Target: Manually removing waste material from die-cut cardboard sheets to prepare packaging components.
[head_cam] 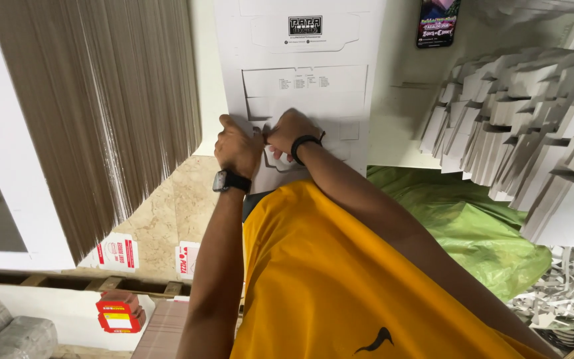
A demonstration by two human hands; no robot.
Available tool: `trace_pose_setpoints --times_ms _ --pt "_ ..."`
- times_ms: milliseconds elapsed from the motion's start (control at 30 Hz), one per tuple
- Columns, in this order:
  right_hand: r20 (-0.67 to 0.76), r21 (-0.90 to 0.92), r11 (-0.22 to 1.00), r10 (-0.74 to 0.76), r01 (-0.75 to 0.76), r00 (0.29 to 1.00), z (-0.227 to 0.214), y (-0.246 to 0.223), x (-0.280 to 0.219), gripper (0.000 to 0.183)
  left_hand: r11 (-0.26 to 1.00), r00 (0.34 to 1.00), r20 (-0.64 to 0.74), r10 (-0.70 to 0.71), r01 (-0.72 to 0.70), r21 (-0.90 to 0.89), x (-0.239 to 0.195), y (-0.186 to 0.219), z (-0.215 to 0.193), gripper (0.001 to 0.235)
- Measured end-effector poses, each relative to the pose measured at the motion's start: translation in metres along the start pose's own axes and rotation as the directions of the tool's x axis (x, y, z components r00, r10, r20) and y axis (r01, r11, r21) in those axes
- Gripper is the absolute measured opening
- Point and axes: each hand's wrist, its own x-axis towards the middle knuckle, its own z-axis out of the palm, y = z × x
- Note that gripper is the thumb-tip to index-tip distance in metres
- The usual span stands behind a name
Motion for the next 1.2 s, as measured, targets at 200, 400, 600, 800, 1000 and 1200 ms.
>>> trace_pose_setpoints --times_ms 200,400,600,800,1000,1200 --pt "-0.061 -0.082 0.995 0.05 -0.055 0.997 0.017 0.018 0.038 0.033 0.999 0.997 0.058 -0.05 0.051 -0.016 -0.02 0.016 -0.034 0.055" --pt "-0.027 -0.274 0.962 -0.008 0.0 1.0 -0.011 -0.019 -0.022 0.022 0.996 0.999 0.031 -0.04 0.043 -0.081 -0.042 0.008 -0.047 0.061" --pt "0.045 0.036 0.999 -0.027 0.026 0.999 -0.002 0.001 0.012 0.043 0.989 0.993 -0.116 0.008 -0.024 -0.143 -0.012 -0.023 0.005 0.052" --pt "0.051 0.015 0.999 -0.032 0.032 0.998 -0.005 -0.002 0.003 0.047 0.982 0.988 -0.154 -0.016 -0.013 -0.186 -0.011 -0.021 0.021 0.057" --pt "0.04 0.054 0.998 -0.045 0.043 0.998 -0.005 0.002 0.004 0.041 0.993 0.97 -0.244 -0.014 -0.014 -0.114 -0.006 -0.022 0.032 0.058" --pt "0.073 0.029 0.999 -0.034 0.031 0.997 -0.01 0.0 0.0 0.038 0.97 0.957 -0.29 -0.019 -0.053 -0.237 0.002 -0.029 0.049 0.06"
